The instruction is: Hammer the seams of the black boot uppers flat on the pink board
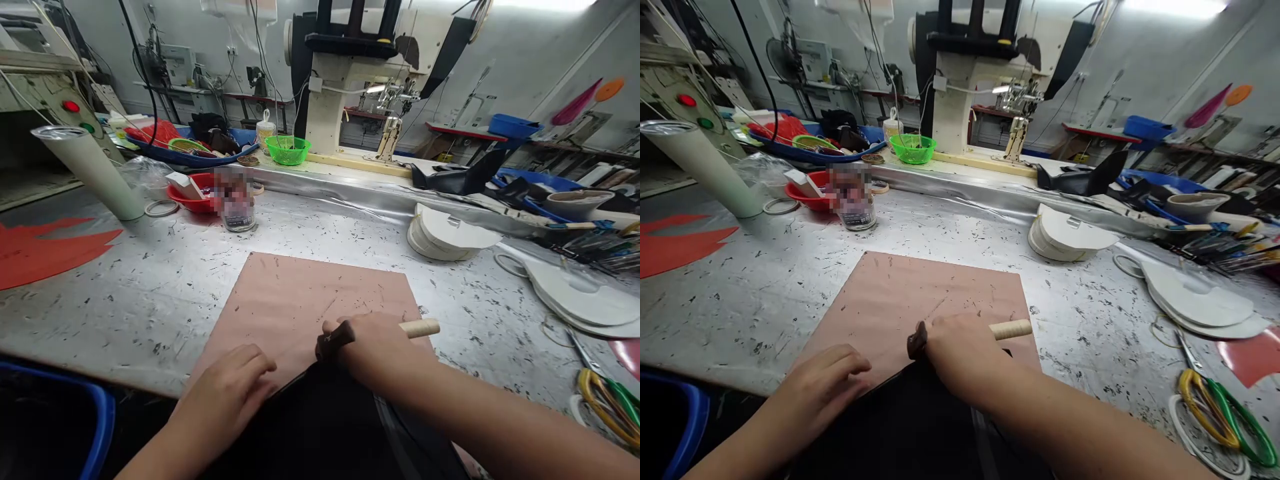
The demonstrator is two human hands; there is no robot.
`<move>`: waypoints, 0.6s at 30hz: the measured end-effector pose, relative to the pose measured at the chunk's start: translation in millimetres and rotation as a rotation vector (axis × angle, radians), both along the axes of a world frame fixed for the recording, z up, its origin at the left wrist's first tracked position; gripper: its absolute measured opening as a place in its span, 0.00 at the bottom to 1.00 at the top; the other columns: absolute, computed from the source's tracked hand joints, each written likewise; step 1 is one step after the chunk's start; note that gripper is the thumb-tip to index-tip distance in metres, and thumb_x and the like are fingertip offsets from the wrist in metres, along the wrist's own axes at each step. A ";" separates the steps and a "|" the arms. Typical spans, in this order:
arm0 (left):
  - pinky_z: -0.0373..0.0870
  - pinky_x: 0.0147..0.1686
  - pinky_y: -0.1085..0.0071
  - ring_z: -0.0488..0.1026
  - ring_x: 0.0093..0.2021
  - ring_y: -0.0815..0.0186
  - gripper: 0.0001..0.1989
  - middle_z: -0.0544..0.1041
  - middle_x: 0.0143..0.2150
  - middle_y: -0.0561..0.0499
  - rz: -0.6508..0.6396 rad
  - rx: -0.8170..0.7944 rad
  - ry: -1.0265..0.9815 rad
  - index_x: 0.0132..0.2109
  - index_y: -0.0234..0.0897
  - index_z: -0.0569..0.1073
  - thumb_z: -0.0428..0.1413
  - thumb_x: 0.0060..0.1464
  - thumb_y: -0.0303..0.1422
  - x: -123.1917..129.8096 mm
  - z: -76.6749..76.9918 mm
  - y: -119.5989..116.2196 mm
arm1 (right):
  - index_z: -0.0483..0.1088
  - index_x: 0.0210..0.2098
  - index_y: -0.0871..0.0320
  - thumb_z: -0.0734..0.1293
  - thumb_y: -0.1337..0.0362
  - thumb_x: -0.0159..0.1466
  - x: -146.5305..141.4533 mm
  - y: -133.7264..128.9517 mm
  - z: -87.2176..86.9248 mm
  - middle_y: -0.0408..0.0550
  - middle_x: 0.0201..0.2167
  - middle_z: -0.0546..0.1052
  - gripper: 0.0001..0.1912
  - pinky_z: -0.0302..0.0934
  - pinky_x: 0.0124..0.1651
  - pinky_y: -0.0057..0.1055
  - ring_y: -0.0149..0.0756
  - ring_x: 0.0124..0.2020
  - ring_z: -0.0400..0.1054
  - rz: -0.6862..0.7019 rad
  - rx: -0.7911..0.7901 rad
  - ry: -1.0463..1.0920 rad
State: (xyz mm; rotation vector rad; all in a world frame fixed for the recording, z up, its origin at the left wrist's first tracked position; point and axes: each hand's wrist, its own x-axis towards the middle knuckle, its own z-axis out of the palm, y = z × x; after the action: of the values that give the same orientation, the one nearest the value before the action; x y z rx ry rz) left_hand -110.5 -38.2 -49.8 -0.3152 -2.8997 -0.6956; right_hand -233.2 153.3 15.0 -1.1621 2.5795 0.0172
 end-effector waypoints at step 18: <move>0.67 0.37 0.74 0.71 0.38 0.66 0.19 0.72 0.39 0.55 -0.084 -0.103 -0.487 0.37 0.44 0.74 0.59 0.37 0.18 20.8 30.7 -18.0 | 0.71 0.31 0.55 0.63 0.70 0.58 45.8 5.7 -20.2 0.44 0.27 0.76 0.06 0.42 0.22 0.31 0.34 0.24 0.67 0.176 -0.054 -0.092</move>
State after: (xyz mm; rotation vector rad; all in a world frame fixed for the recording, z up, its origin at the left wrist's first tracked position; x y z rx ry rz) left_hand -89.7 -56.1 -19.0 -0.3190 -3.4100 -0.7226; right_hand -187.5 159.0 -5.3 -1.3730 2.4047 -0.0656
